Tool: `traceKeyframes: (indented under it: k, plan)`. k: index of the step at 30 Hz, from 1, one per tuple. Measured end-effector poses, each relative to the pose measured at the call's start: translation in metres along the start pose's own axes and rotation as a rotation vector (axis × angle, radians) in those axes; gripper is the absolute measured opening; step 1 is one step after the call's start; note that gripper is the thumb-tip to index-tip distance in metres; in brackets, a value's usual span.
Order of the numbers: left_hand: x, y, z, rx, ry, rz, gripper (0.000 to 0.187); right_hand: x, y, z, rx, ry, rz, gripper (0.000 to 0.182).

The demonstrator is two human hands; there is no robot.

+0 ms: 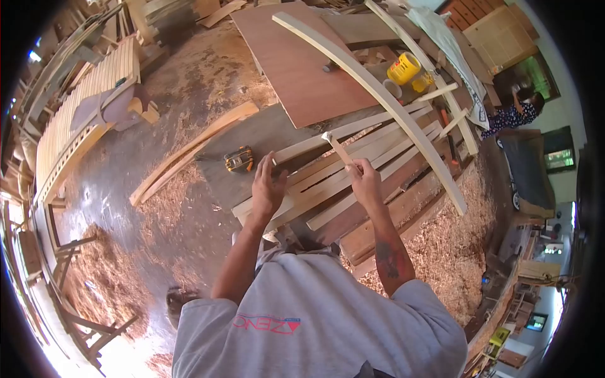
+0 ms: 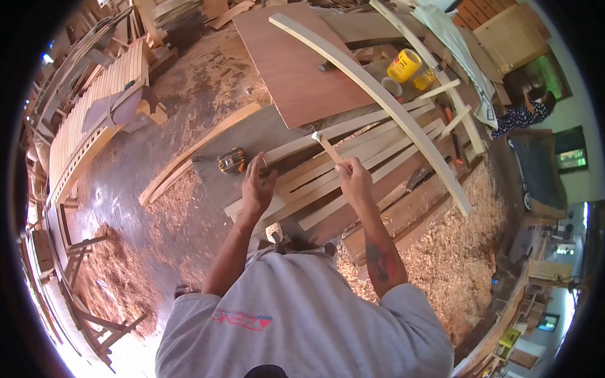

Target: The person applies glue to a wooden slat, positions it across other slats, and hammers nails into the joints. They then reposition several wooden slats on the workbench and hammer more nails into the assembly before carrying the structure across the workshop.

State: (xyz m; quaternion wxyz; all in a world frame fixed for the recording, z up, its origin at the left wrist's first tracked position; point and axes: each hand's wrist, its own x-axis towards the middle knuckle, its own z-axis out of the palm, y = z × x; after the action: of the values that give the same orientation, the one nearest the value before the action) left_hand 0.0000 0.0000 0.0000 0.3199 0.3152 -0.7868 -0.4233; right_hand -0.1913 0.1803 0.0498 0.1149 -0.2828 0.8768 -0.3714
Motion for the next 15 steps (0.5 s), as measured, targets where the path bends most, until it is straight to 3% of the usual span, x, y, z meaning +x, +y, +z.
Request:
traceKeyframes:
  k: [2,12,15]
  plan:
    - [0.0,0.006,0.009,-0.05,0.022,0.001,0.057,0.006,0.011,-0.003,-0.072,0.058,-0.098,0.024]
    - [0.004,0.003,-0.006,-0.017,0.043,0.024,0.056,0.002,-0.006,0.005,0.163,0.032,-0.039,0.021]
    - [0.005,0.005,-0.007,-0.006,0.031,0.006,0.055,0.0,-0.006,0.001,0.363,-0.097,0.136,0.02]
